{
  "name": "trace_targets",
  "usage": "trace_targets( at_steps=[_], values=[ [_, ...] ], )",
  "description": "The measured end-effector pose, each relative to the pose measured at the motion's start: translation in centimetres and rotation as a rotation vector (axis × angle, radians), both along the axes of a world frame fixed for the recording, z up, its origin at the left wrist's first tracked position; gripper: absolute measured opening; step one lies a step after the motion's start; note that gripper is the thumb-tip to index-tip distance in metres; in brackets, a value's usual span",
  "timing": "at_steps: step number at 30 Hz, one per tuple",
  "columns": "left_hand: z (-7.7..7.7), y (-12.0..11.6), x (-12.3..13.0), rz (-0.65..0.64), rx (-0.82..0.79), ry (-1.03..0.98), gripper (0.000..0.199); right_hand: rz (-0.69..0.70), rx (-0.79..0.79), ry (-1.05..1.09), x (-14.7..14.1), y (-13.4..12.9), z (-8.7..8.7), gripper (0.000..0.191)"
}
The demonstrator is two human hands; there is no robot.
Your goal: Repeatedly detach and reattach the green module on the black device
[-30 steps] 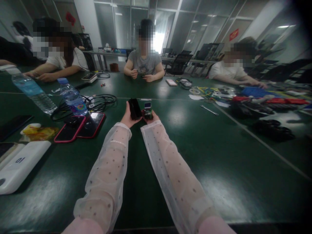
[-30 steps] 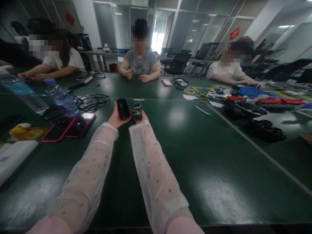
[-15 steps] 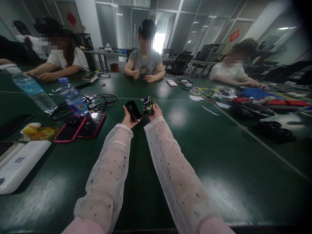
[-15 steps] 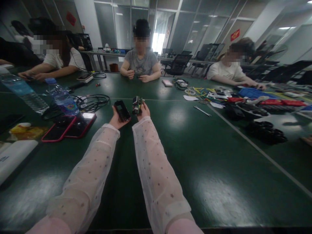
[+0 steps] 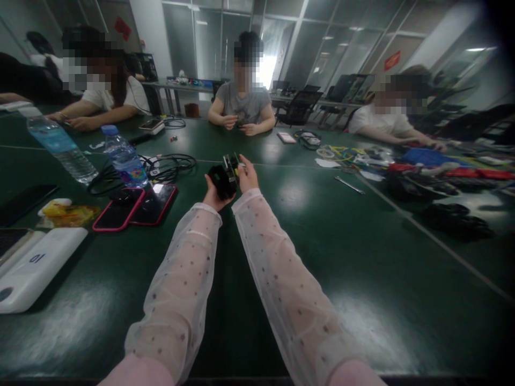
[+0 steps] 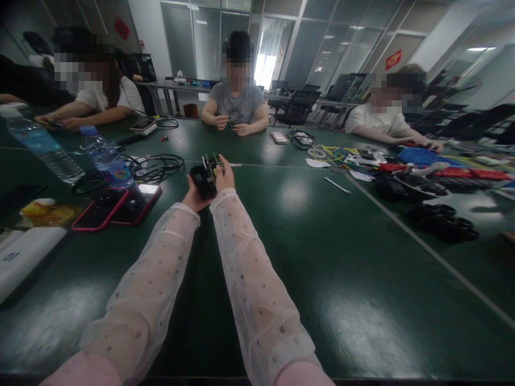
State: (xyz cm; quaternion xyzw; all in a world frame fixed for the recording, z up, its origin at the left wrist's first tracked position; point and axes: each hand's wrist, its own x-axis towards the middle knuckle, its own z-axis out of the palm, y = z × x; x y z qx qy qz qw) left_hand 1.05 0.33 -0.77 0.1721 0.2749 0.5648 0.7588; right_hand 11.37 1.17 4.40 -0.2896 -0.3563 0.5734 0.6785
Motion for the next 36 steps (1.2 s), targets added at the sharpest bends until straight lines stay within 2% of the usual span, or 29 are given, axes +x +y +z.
trace_targets(
  at_steps=[3,7,10,13,17,31,36],
  values=[
    [0.0,0.1,0.0,0.063,-0.093,0.034,0.082,-0.003,-0.126,0.135,1.0,0.6,-0.3,0.029],
    [0.4,-0.1,-0.1,0.097,-0.138,0.012,0.076,0.133,-0.281,0.302,2.6,0.5,-1.1,0.030],
    [0.8,-0.5,-0.1,0.113,-0.161,-0.017,0.075,0.215,-0.381,0.398,3.7,0.5,-2.9,0.031],
    [1.0,-0.8,-0.1,0.116,-0.161,-0.044,0.074,0.219,-0.478,0.447,4.7,0.9,-5.0,0.033],
    [1.1,-0.9,-0.1,0.122,-0.150,-0.052,0.073,0.247,-0.500,0.501,5.7,1.3,-6.5,0.036],
    [0.9,-0.8,-0.2,0.136,-0.169,-0.054,0.073,0.197,-0.506,0.551,6.2,0.8,-5.7,0.031],
    [0.7,-0.7,-0.3,0.136,-0.171,-0.050,0.072,0.179,-0.488,0.544,6.2,1.0,-5.9,0.029]
  ],
)
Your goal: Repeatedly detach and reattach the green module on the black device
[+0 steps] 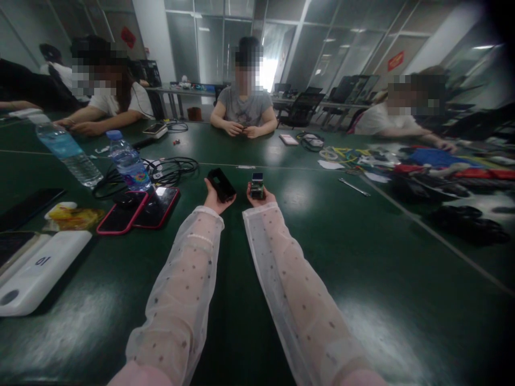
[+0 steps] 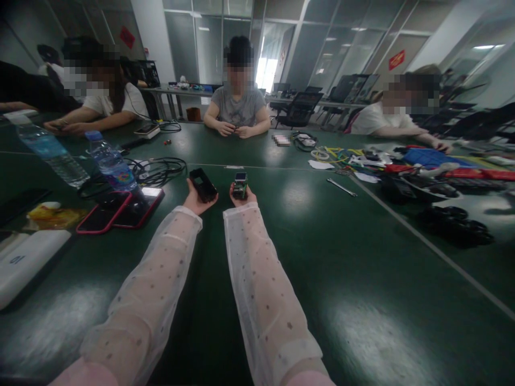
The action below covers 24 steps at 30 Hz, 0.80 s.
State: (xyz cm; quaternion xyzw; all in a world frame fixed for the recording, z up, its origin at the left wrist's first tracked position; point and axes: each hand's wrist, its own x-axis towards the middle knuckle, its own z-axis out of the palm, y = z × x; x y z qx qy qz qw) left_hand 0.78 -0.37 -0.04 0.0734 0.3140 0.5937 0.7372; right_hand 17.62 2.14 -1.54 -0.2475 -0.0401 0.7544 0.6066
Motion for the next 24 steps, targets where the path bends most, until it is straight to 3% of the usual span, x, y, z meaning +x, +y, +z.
trace_targets(
  at_steps=[15,24],
  values=[
    [0.0,0.1,0.0,-0.005,-0.014,0.000,0.073,-0.047,0.057,-0.123,-0.3,-0.3,0.6,0.024],
    [-0.1,0.2,-0.1,0.002,-0.018,0.001,0.072,-0.249,-0.031,-0.341,-0.5,1.0,1.5,0.033]
  ],
)
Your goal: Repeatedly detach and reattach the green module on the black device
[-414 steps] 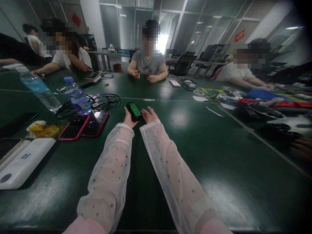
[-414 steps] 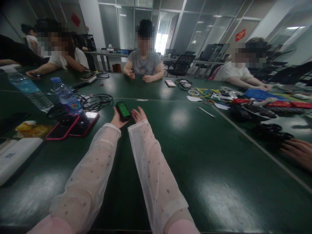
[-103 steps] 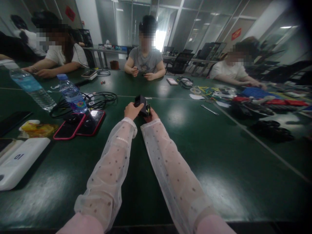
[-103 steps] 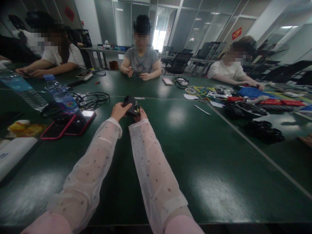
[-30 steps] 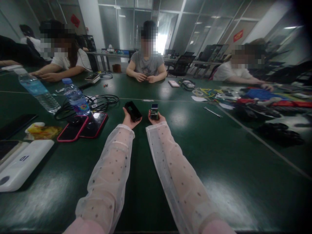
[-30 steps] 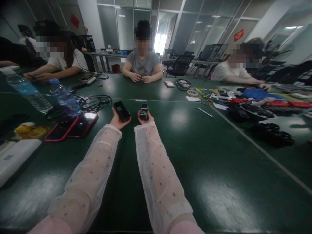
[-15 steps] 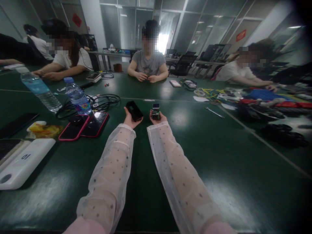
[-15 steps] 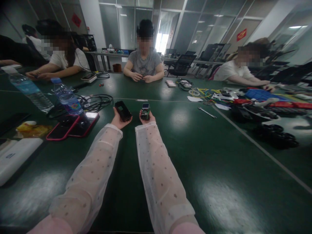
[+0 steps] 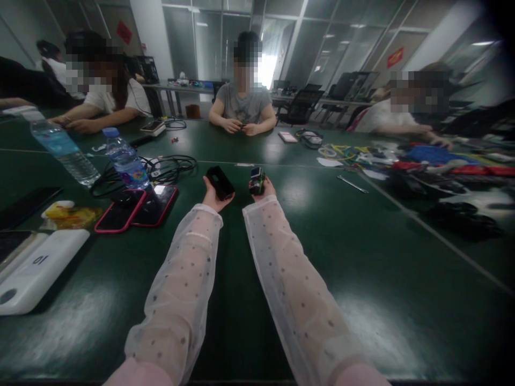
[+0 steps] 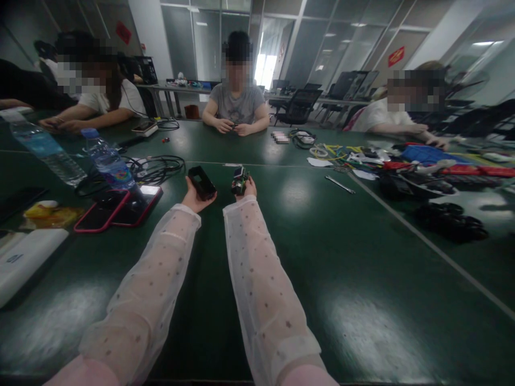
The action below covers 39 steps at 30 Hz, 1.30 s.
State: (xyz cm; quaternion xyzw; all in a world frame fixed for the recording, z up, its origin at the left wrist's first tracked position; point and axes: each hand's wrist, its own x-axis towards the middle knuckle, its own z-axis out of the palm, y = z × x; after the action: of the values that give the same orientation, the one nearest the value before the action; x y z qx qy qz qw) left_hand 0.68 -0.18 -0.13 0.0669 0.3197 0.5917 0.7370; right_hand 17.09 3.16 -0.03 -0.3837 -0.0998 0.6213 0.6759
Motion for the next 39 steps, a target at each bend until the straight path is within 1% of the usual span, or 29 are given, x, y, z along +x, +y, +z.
trace_targets(
  at_steps=[2,5,9,12,14,17,21,23,26,28,30,32,36,37,39],
  values=[
    [0.1,-0.1,0.0,-0.002,0.001,0.012,0.072,-0.038,0.064,-0.056,-0.4,0.4,0.5,0.034],
    [0.1,0.0,0.1,-0.004,0.004,0.043,0.072,-0.059,0.229,-0.220,-1.5,0.9,1.3,0.034],
    [-0.4,0.5,0.1,-0.045,0.048,0.042,0.076,0.024,0.489,-0.506,-3.6,0.7,2.2,0.035],
    [-0.9,0.8,-0.1,-0.125,0.155,-0.008,0.081,0.090,0.626,-0.707,-5.2,0.0,2.4,0.038],
    [-1.1,0.9,-0.1,-0.157,0.212,-0.025,0.083,0.113,0.667,-0.805,-6.0,-0.5,2.3,0.040],
    [-1.2,0.8,-0.1,-0.168,0.240,-0.024,0.085,0.105,0.693,-0.915,-6.7,-1.2,1.8,0.043],
    [-0.9,0.5,0.2,-0.146,0.274,-0.018,0.078,0.088,0.693,-1.058,-7.1,-1.9,1.5,0.048],
    [-0.8,0.4,0.2,-0.133,0.278,-0.010,0.074,0.104,0.687,-1.077,-7.2,-2.0,1.6,0.049],
    [-0.9,0.5,0.0,-0.148,0.245,-0.009,0.076,0.131,0.656,-0.986,-7.1,-1.7,1.8,0.045],
    [-0.9,0.6,-0.2,-0.133,0.161,-0.015,0.079,0.143,0.599,-0.873,-6.6,-1.3,1.9,0.040],
    [-0.8,0.6,-0.3,-0.091,0.066,-0.034,0.079,0.167,0.501,-0.737,-5.9,-1.0,1.7,0.034],
    [-0.6,0.5,-0.5,-0.057,0.014,-0.062,0.076,0.207,0.381,-0.569,-5.0,-1.1,1.1,0.027],
    [-0.1,0.1,-0.4,-0.046,0.013,-0.052,0.072,0.304,0.144,-0.181,-3.2,-1.7,-0.7,0.016],
    [0.0,0.0,-0.4,-0.047,0.020,-0.030,0.072,0.315,0.102,-0.089,-2.7,-1.9,-1.1,0.014],
    [0.1,-0.1,-0.2,-0.054,0.039,0.025,0.072,0.338,0.108,0.061,-1.9,-2.2,-1.7,0.015]
  ],
)
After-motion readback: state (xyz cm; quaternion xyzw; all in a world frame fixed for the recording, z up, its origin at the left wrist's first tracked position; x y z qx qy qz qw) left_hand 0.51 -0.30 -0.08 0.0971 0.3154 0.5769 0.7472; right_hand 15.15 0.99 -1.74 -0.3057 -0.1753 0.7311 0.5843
